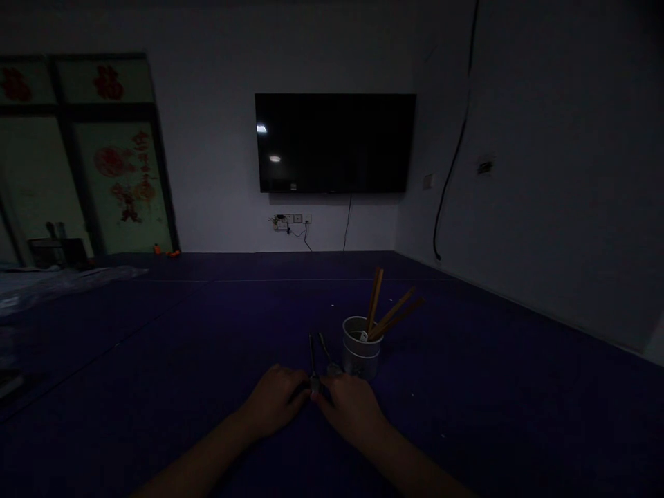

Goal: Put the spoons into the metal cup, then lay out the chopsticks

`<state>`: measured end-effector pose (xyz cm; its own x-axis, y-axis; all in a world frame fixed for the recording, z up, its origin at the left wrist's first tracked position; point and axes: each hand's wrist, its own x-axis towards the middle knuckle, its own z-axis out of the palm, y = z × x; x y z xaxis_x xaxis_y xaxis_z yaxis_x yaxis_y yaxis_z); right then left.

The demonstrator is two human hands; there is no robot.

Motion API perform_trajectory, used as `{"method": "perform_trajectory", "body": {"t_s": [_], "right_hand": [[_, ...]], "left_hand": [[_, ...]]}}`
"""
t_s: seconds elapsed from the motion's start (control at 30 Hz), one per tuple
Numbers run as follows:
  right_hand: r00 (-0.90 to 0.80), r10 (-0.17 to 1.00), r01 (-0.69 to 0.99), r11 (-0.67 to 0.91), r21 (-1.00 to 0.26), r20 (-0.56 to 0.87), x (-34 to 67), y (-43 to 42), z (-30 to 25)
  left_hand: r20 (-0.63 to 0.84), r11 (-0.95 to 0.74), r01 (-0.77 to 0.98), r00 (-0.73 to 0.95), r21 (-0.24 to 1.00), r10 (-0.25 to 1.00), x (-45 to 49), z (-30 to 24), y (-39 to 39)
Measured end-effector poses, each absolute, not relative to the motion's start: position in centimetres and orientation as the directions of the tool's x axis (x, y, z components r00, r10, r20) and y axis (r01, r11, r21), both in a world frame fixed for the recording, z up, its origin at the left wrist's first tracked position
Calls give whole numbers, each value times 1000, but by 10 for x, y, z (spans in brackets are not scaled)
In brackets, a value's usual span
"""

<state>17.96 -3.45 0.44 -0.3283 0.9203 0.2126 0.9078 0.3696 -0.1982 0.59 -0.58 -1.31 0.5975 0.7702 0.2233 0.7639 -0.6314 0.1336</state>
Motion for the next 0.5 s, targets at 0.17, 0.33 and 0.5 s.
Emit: {"method": "perform_trajectory", "body": {"t_s": [0.17,0.33,0.5], "right_hand": [[-328,920,908,369,-198,214,179,-36,7],[-329,919,907,372,-196,218,179,-36,6],[-331,921,909,370,-193,207,179,-35,6]], "left_hand": [[232,-632,765,597,123,768,6,-13,-6],[237,-630,768,594,117,769,5,-15,-6],[235,-628,770,593,113,770,5,-14,-7]]}}
